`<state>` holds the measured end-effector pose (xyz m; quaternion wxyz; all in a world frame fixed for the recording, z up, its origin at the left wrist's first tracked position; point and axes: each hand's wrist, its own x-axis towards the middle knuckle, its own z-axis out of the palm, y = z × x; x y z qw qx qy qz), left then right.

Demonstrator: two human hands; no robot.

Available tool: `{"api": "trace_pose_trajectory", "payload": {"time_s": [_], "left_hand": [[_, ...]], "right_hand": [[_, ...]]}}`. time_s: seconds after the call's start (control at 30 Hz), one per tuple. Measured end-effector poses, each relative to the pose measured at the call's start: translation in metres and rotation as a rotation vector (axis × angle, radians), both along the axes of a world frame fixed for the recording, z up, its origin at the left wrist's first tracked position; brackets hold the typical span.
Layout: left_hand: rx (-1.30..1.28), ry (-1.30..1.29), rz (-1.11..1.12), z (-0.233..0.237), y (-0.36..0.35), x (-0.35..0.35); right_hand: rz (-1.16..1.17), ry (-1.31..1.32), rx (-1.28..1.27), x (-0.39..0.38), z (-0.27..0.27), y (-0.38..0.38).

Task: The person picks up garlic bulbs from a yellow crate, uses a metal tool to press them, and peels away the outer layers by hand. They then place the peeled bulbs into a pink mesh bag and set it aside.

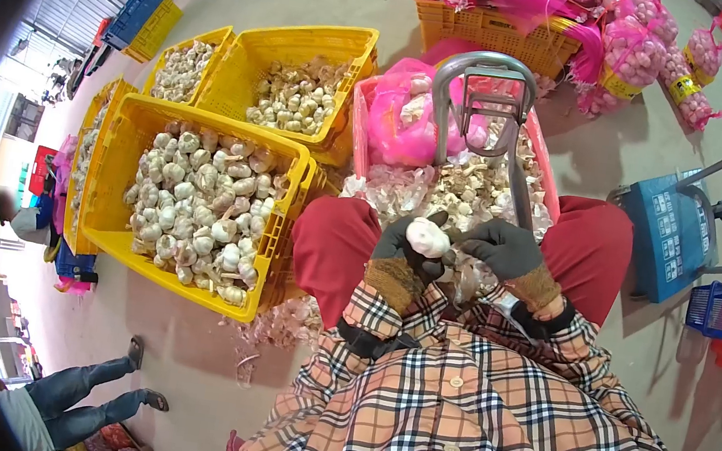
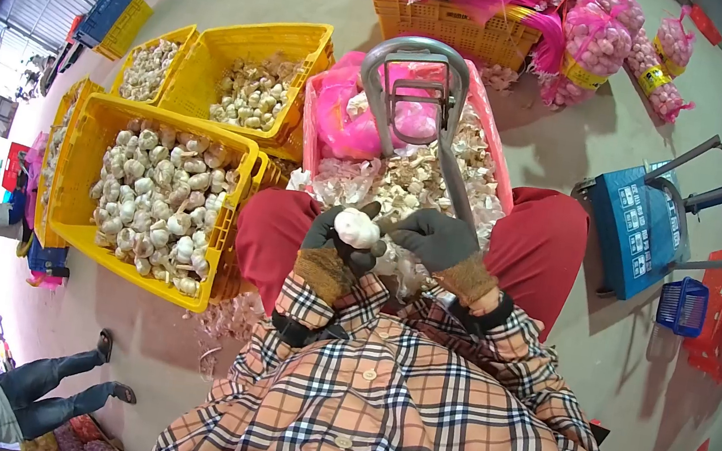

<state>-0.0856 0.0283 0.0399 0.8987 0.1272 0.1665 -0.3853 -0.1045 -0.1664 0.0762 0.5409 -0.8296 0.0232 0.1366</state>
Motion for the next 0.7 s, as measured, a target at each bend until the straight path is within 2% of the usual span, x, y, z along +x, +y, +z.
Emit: {"api": "trace_pose_trajectory", "payload": {"time_s": [0.03, 0.13, 0.17, 0.2, 0.27, 0.3, 0.33, 0.37, 0.4, 0.47, 0.53, 0.6, 0.67, 0.7], "left_hand": [[0.009, 0.009, 0.015, 0.003, 0.0, 0.0], [0.126, -0.027, 0.088, 0.009, 0.0, -0.001], [0.125, -0.024, 0.087, 0.011, -0.004, -0.003], [0.211, -0.123, 0.123, 0.012, -0.011, -0.006], [0.366, -0.3, 0.151, 0.01, -0.023, -0.008], [0.248, -0.173, 0.104, 0.004, -0.018, -0.006], [0.129, -0.044, 0.06, 0.0, -0.014, -0.001], [0.261, -0.138, 0.064, 0.005, -0.01, 0.005], [0.548, -0.206, 0.234, 0.038, -0.015, 0.01], [0.597, -0.342, 0.361, 0.029, 0.001, 0.059], [0.942, -0.413, 0.484, 0.027, 0.006, 0.112], [0.925, -0.51, 0.552, 0.008, -0.001, 0.161], [0.851, -0.627, 0.442, -0.041, -0.003, 0.215], [1.069, -0.73, 0.42, -0.05, -0.013, 0.234]], "right_hand": [[-0.001, -0.003, 0.005, 0.0, 0.0, 0.0], [-0.028, -0.472, -0.278, -0.008, 0.015, -0.001], [0.099, -0.497, -0.282, -0.008, 0.024, 0.002], [0.098, -0.496, -0.282, -0.011, 0.02, 0.007], [0.117, -0.489, 0.246, -0.014, 0.0, 0.02], [-0.001, -0.462, 0.41, -0.014, -0.008, 0.028], [0.016, -0.477, 0.416, -0.007, -0.006, 0.026], [0.031, -0.532, 0.186, -0.003, -0.004, 0.022], [0.038, -0.58, -0.044, 0.0, -0.004, 0.017], [0.014, -0.514, -0.065, -0.001, -0.005, 0.014], [-0.096, -0.547, -0.021, 0.001, 0.0, 0.012], [-0.107, -0.519, -0.011, 0.003, 0.001, 0.008], [-0.137, -0.518, 0.009, 0.003, 0.0, 0.006], [-0.111, -0.522, -0.017, 0.001, -0.001, 0.005]]}}
